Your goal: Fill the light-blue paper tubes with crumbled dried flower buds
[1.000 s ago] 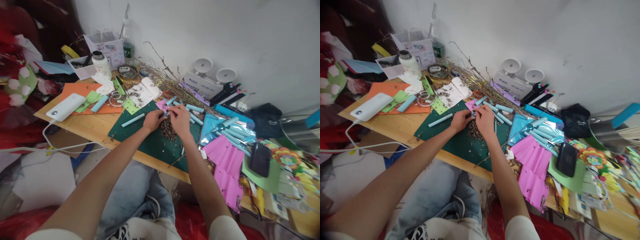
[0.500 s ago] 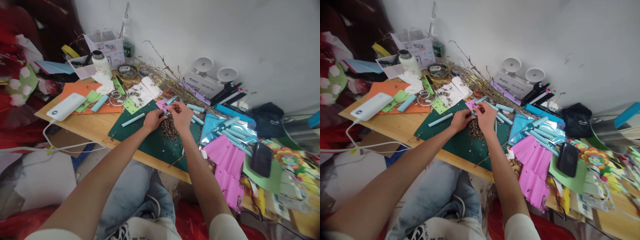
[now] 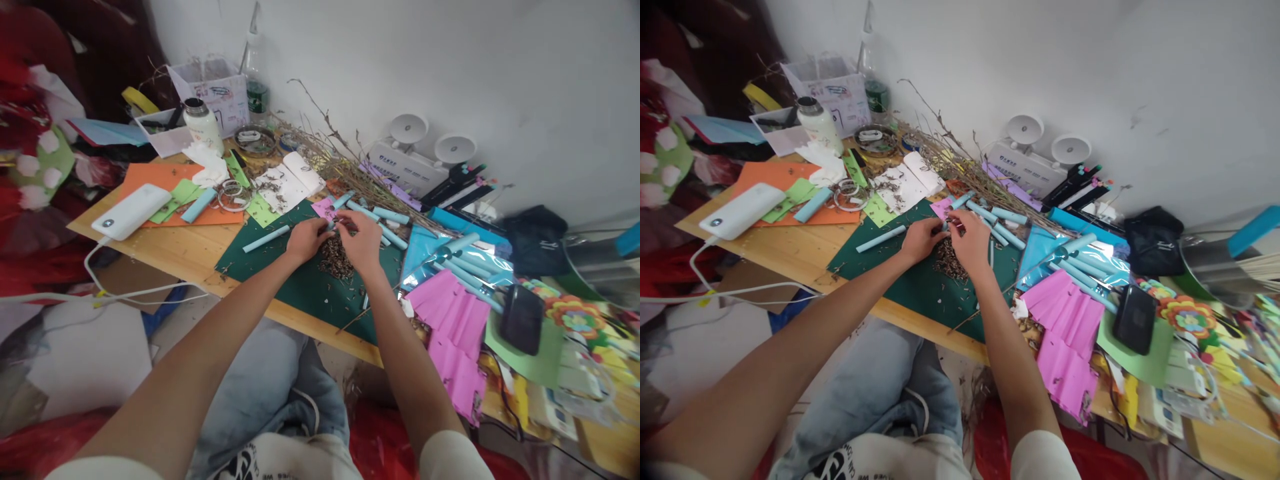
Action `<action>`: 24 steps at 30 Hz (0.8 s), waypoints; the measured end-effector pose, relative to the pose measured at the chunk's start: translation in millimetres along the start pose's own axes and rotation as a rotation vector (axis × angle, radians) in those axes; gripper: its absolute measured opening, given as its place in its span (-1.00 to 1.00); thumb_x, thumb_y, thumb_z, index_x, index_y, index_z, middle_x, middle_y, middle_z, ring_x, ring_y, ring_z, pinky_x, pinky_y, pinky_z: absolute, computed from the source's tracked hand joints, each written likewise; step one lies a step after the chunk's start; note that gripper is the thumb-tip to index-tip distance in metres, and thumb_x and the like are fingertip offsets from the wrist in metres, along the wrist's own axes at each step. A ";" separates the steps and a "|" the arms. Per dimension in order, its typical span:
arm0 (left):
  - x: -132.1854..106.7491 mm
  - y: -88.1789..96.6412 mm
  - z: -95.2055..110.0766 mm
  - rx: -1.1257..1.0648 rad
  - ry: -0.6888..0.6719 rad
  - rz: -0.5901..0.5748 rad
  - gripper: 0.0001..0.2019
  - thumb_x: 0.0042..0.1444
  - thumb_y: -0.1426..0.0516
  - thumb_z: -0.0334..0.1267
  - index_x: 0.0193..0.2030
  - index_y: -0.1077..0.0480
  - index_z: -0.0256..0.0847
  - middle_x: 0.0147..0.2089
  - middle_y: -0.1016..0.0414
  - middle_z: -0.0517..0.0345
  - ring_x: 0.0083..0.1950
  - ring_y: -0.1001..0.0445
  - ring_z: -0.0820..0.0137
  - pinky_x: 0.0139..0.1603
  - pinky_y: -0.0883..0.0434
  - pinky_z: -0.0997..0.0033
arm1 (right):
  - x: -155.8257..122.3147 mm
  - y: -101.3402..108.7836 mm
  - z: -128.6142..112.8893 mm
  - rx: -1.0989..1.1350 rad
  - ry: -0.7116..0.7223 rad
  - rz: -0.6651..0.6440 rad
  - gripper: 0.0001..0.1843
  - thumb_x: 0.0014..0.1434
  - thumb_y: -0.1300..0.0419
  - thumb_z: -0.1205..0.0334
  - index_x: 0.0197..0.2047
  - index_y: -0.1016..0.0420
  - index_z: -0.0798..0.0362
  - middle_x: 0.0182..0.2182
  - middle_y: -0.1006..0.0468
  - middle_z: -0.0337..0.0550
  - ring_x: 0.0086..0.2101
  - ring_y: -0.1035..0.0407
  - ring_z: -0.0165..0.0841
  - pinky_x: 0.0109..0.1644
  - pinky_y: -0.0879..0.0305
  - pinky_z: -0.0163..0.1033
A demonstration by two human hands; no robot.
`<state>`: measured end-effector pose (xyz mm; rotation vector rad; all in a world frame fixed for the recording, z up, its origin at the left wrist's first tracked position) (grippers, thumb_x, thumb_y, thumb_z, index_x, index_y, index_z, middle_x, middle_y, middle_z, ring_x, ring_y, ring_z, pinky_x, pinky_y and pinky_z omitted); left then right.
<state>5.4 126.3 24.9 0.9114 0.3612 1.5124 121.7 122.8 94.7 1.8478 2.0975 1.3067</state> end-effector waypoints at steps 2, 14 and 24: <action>0.1 0.1 0.0 -0.002 -0.003 0.005 -0.82 0.22 -0.15 -0.14 -0.33 -0.40 -0.19 -0.34 -0.48 0.13 -0.31 -0.37 0.36 -0.31 -0.19 0.41 | -2.0 1.5 -4.7 -0.011 0.029 -0.003 -0.73 0.21 -0.10 0.33 -0.05 -0.52 0.00 -0.12 -0.58 -0.07 -0.19 -0.48 -0.27 -0.09 -0.50 -0.12; 0.6 -0.7 -0.4 0.014 -0.014 0.006 -0.84 0.24 -0.13 -0.15 -0.26 -0.43 -0.18 -0.31 -0.51 0.12 -0.29 -0.40 0.36 -0.28 -0.23 0.42 | 4.6 -6.8 22.7 0.070 -0.173 -0.004 -0.69 0.21 -0.12 0.17 -0.04 -0.55 0.06 -0.15 -0.63 -0.03 -0.25 -0.50 -0.28 -0.11 -0.46 -0.13; 0.6 0.2 0.8 0.004 -0.014 0.008 -0.82 0.23 -0.14 -0.14 -0.31 -0.42 -0.18 -0.32 -0.49 0.14 -0.31 -0.38 0.37 -0.29 -0.21 0.42 | 13.6 -3.2 9.8 -0.042 -0.080 -0.047 -0.84 0.17 -0.16 0.27 -0.26 -0.59 0.03 -0.32 -0.61 -0.14 -0.30 -0.46 -0.26 -0.12 -0.38 -0.13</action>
Point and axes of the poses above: each hand's wrist, its own x-axis towards the middle knuckle, its own y-axis out of the back of the hand, z = x × y, the point moved 10 cm from there along x, towards the middle knuckle
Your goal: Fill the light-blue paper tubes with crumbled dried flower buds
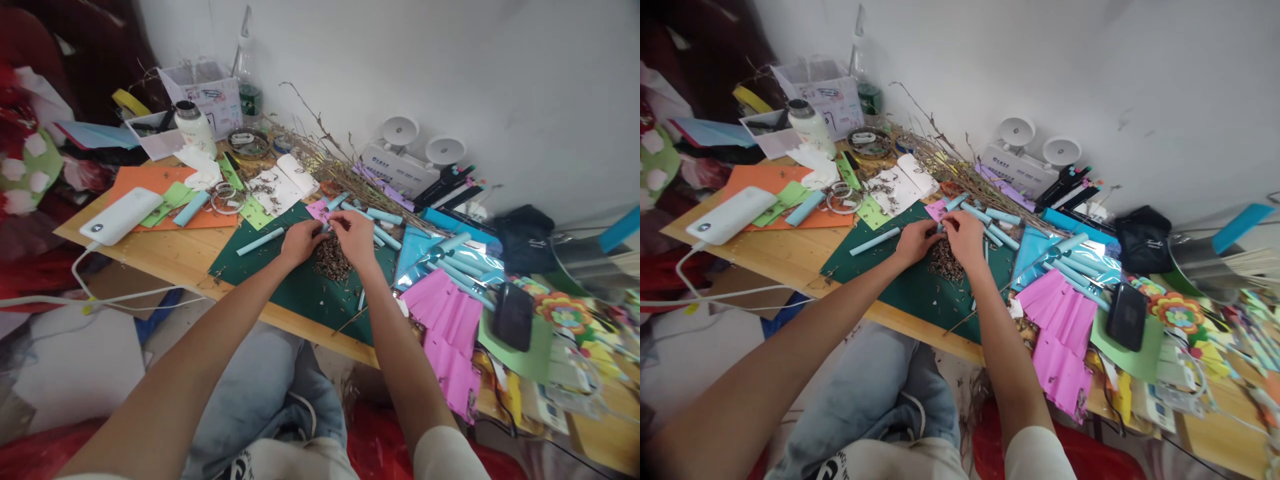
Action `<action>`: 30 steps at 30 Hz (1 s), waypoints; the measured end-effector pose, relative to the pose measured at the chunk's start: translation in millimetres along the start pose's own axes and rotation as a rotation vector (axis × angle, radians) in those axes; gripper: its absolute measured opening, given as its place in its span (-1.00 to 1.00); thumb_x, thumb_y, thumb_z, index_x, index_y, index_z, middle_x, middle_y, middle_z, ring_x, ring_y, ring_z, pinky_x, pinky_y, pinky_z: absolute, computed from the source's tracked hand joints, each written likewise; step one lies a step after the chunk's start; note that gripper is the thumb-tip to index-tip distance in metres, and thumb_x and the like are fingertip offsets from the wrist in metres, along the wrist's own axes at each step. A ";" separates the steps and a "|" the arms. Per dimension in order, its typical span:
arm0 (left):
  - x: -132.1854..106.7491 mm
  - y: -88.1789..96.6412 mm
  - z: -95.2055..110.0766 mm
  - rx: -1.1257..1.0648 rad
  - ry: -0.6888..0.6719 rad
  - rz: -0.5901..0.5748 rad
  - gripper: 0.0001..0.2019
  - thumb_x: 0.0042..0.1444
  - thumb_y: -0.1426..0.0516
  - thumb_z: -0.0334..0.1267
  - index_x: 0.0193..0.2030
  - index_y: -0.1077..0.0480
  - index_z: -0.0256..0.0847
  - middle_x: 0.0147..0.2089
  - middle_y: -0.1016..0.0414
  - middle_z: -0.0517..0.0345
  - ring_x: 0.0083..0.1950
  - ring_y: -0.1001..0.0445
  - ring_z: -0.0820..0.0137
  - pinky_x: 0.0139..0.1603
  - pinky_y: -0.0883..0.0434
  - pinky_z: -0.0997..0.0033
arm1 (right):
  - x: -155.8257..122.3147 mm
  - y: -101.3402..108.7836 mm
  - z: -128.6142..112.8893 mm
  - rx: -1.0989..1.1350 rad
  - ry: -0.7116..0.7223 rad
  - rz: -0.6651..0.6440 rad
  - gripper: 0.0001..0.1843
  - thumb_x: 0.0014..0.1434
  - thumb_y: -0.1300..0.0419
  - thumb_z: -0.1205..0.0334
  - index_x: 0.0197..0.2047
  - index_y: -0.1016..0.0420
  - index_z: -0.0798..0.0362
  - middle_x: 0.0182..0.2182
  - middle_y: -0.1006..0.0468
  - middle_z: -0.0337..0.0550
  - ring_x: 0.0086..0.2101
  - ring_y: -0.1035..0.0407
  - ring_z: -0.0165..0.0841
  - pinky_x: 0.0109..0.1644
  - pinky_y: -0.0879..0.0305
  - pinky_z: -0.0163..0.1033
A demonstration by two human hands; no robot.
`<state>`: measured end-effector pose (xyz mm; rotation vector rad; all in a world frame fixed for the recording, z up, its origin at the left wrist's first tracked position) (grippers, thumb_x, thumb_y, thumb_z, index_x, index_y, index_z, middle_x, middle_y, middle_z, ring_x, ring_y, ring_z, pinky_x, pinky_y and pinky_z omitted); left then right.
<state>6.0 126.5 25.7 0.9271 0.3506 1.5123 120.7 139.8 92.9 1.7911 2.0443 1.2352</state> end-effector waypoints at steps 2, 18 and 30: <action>-0.1 0.6 0.4 0.008 -0.004 0.007 -0.81 0.22 -0.15 -0.13 -0.33 -0.41 -0.19 -0.34 -0.48 0.15 -0.32 -0.36 0.38 -0.31 -0.20 0.42 | -1.8 -0.8 -10.6 -0.094 0.099 -0.033 -0.84 0.19 -0.13 0.31 -0.26 -0.57 0.02 -0.30 -0.58 -0.11 -0.24 -0.43 -0.23 -0.06 -0.35 -0.10; 0.0 0.5 0.1 0.000 -0.005 0.012 -0.82 0.17 -0.21 -0.14 -0.34 -0.40 -0.19 -0.35 -0.47 0.18 -0.33 -0.35 0.39 -0.33 -0.15 0.42 | -1.5 -3.0 -10.3 -0.151 0.119 -0.105 -0.83 0.20 -0.12 0.34 -0.25 -0.54 0.03 -0.28 -0.59 -0.11 -0.23 -0.43 -0.24 -0.06 -0.35 -0.13; -0.8 1.6 1.8 0.013 -0.022 0.027 -0.80 0.19 -0.19 -0.12 -0.35 -0.38 -0.20 -0.37 -0.46 0.18 -0.34 -0.34 0.39 -0.33 -0.15 0.42 | -12.6 13.1 0.1 0.058 -0.041 0.021 -0.78 0.13 -0.20 0.27 -0.12 -0.49 0.06 -0.35 -0.56 -0.17 -0.34 -0.44 -0.33 -0.20 -0.42 -0.20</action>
Point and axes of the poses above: each hand's wrist, its own x-axis towards the middle knuckle, its own y-axis out of the back of the hand, z = x × y, the point moved 10 cm from there along x, towards the middle knuckle
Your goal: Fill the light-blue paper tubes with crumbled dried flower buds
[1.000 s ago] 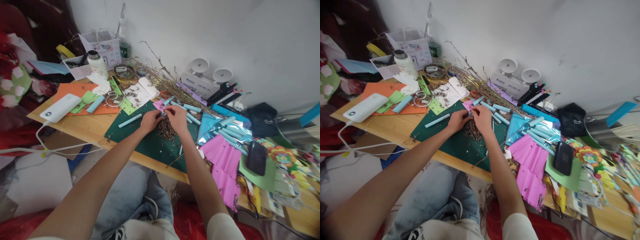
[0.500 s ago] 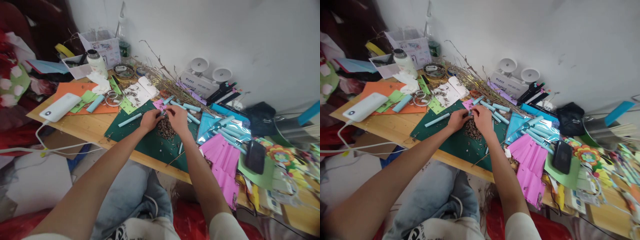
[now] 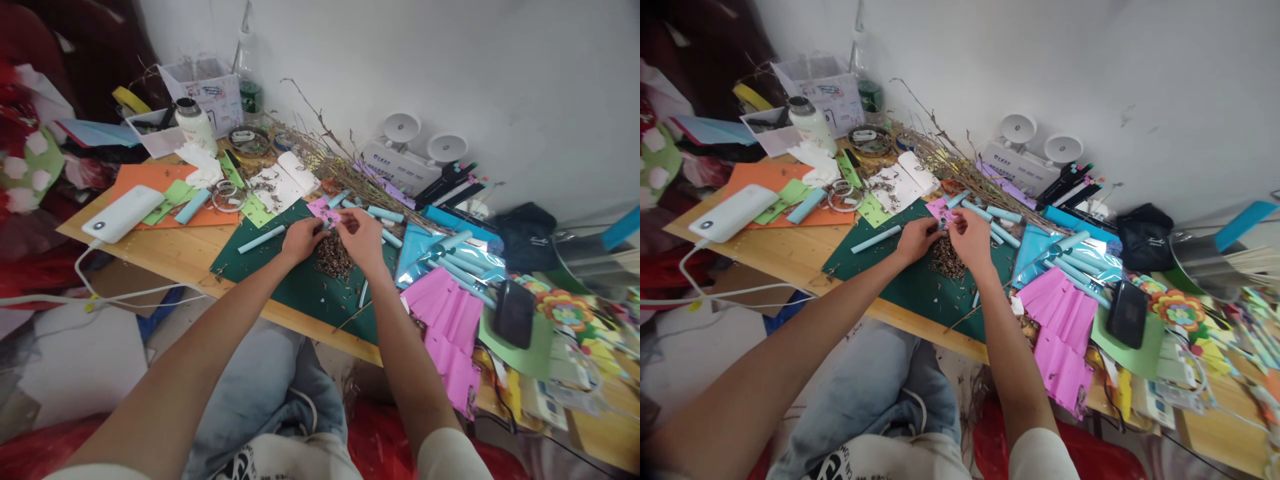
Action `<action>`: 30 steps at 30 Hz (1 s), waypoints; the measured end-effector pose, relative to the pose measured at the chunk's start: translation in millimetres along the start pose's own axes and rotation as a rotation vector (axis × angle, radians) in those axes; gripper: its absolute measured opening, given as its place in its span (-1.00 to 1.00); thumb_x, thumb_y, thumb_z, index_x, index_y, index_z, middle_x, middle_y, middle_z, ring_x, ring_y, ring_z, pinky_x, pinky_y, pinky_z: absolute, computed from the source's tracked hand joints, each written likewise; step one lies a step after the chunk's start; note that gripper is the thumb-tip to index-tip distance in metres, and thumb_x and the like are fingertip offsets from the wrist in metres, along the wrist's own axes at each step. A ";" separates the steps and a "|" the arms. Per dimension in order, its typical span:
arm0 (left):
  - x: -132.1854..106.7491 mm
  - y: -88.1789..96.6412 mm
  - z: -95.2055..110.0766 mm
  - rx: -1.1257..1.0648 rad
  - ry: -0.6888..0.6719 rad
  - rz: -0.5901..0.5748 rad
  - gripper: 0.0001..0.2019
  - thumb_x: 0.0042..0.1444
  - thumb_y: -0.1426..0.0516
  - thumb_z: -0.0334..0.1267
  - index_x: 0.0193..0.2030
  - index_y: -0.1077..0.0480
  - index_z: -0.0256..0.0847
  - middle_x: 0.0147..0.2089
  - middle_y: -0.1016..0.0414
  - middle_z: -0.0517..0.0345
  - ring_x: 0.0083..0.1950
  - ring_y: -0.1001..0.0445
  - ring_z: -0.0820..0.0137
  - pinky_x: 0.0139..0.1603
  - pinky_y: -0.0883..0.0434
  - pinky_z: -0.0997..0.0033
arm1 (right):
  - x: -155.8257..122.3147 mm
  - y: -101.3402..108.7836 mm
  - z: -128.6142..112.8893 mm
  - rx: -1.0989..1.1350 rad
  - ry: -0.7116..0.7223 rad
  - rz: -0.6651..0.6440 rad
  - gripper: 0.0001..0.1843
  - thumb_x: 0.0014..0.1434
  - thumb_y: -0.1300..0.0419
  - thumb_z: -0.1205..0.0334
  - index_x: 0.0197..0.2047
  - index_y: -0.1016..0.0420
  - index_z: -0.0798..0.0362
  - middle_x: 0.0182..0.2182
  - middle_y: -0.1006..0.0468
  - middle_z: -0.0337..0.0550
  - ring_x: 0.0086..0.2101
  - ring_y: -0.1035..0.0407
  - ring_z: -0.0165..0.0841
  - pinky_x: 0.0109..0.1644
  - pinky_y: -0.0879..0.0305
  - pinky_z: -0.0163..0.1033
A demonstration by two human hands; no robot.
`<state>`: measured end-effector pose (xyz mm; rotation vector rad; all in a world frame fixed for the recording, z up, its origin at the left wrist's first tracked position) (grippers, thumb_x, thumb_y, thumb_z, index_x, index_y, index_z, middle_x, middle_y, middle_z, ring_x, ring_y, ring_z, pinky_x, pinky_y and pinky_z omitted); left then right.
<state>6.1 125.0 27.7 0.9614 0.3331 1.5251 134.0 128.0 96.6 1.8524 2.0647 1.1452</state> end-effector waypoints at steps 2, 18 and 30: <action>0.1 -0.5 -0.3 -0.007 -0.003 0.004 -0.81 0.19 -0.20 -0.14 -0.35 -0.38 -0.19 -0.36 -0.46 0.18 -0.33 -0.35 0.39 -0.33 -0.15 0.42 | -2.4 -5.8 13.5 0.089 -0.084 0.004 -0.74 0.08 -0.24 0.25 -0.12 -0.48 0.06 -0.40 -0.56 -0.22 -0.38 -0.46 -0.34 -0.21 -0.43 -0.21; 0.3 -1.0 -0.3 -0.005 0.001 -0.010 -0.78 0.22 -0.16 -0.09 -0.31 -0.40 -0.19 -0.33 -0.49 0.14 -0.27 -0.39 0.34 -0.28 -0.22 0.39 | -19.7 33.8 0.2 -0.422 -0.062 0.061 -0.68 0.30 -0.02 0.14 -0.14 -0.56 0.08 -0.25 -0.60 0.00 -0.23 -0.46 -0.24 -0.06 -0.35 -0.16; 0.9 -2.2 -3.0 0.001 0.028 -0.023 -0.75 0.25 -0.12 -0.05 -0.25 -0.44 -0.20 -0.29 -0.51 0.09 -0.26 -0.42 0.33 -0.25 -0.26 0.37 | -77.2 41.2 84.9 -0.822 -0.607 -0.228 -0.69 0.17 -0.11 0.22 -0.25 -0.60 0.28 -0.26 -0.61 0.41 -0.18 -0.55 0.07 -0.11 -0.42 0.00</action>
Point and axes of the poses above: each hand's wrist, its own x-axis towards the middle knuckle, its own y-axis out of the back of the hand, z = x × y, the point moved 10 cm from there along x, towards the middle knuckle
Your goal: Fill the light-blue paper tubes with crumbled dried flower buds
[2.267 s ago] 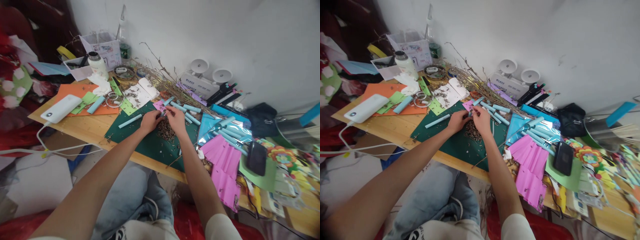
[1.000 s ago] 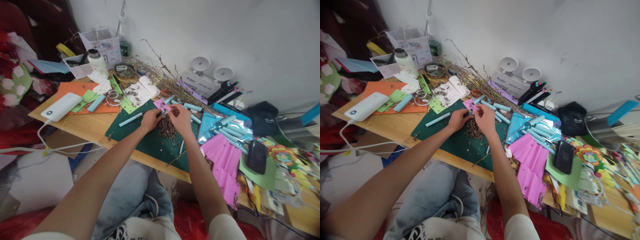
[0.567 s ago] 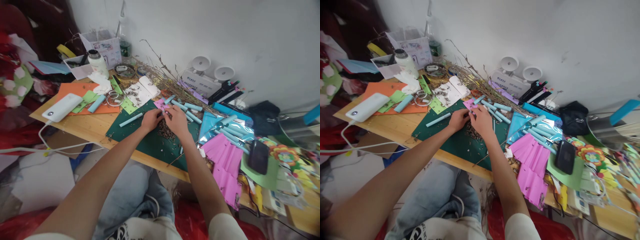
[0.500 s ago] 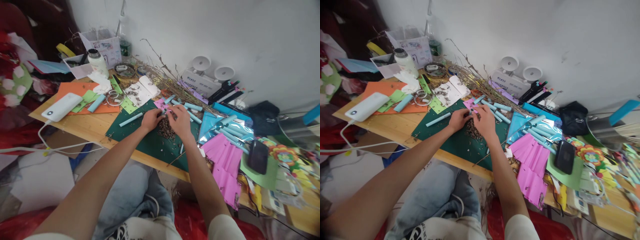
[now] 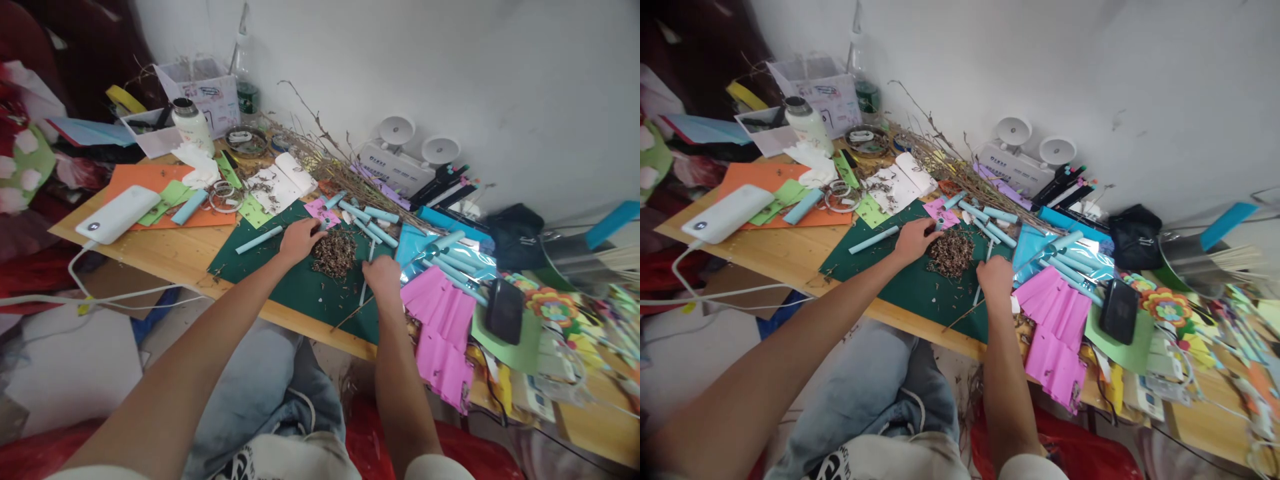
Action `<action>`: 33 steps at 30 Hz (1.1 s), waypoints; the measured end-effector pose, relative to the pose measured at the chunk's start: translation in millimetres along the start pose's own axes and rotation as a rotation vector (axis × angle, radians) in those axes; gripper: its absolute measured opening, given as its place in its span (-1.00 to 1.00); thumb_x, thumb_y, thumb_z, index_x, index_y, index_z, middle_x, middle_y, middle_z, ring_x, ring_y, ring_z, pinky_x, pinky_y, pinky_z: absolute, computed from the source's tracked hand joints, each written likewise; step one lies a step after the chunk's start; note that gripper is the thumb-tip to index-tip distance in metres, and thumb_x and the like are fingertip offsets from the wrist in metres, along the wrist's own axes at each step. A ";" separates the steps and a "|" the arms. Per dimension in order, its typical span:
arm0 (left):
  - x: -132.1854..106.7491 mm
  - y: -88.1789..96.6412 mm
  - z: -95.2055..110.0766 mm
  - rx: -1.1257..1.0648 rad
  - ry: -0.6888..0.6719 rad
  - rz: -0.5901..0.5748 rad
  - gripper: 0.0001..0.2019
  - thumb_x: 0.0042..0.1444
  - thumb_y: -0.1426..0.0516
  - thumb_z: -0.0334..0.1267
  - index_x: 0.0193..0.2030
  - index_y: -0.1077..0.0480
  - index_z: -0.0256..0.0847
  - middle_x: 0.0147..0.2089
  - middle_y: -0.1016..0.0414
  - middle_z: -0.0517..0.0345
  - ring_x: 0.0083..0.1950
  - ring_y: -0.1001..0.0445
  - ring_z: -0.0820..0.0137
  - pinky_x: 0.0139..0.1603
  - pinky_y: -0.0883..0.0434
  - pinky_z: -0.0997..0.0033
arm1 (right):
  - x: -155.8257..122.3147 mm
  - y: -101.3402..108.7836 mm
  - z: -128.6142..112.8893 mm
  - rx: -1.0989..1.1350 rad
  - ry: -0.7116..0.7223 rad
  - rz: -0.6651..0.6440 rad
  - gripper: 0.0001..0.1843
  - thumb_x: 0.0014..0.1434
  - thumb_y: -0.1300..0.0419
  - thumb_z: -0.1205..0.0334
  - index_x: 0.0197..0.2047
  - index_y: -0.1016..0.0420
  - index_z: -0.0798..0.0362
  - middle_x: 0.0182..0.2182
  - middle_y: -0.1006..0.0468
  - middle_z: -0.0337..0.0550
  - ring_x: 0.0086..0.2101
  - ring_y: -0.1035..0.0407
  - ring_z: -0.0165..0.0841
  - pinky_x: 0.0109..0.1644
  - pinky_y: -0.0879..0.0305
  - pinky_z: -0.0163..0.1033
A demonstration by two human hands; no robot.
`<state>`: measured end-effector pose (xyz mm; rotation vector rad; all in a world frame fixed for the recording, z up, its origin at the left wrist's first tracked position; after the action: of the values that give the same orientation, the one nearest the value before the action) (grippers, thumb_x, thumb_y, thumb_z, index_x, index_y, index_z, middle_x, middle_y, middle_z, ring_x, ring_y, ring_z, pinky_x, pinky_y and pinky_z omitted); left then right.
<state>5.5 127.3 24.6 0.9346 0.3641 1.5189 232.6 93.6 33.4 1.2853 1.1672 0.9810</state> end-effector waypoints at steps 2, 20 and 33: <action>0.0 -0.1 -0.5 -0.003 0.006 0.000 -0.76 0.24 -0.13 -0.06 -0.24 -0.45 -0.20 -0.28 -0.52 0.09 -0.26 -0.42 0.33 -0.25 -0.27 0.38 | 3.3 2.8 3.6 0.030 0.006 0.033 -0.74 0.13 -0.13 0.26 -0.33 -0.60 0.26 -0.29 -0.61 0.42 -0.21 -0.56 0.08 -0.13 -0.42 0.03; 0.0 -1.8 -0.6 0.005 0.018 -0.012 -0.79 0.19 -0.20 -0.09 -0.23 -0.46 -0.20 -0.26 -0.54 0.08 -0.23 -0.44 0.32 -0.21 -0.29 0.38 | -7.8 136.1 -80.9 0.939 0.445 0.625 -0.74 0.29 -0.04 -0.02 -0.20 -0.39 -0.04 -0.39 -0.53 -0.15 -0.39 -0.52 -0.29 -0.30 -0.51 -0.12; -1.4 1.0 2.5 -0.003 -0.008 0.023 -0.79 0.23 -0.16 -0.11 -0.24 -0.47 -0.21 -0.29 -0.53 0.07 -0.26 -0.44 0.35 -0.20 -0.30 0.41 | -4.9 102.1 -112.5 0.847 0.545 0.427 -0.80 0.23 -0.11 0.10 -0.19 -0.46 0.01 -0.31 -0.54 -0.09 -0.31 -0.47 -0.27 -0.19 -0.44 -0.14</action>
<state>6.6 125.0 26.4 0.9445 0.3467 1.5357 129.9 116.6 143.1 2.0717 1.8973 1.2471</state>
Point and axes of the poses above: each hand's wrist, its own x-axis towards the middle knuckle, its own y-axis out of the back of the hand, z = x × y, the point moved 10 cm from there along x, towards the middle knuckle
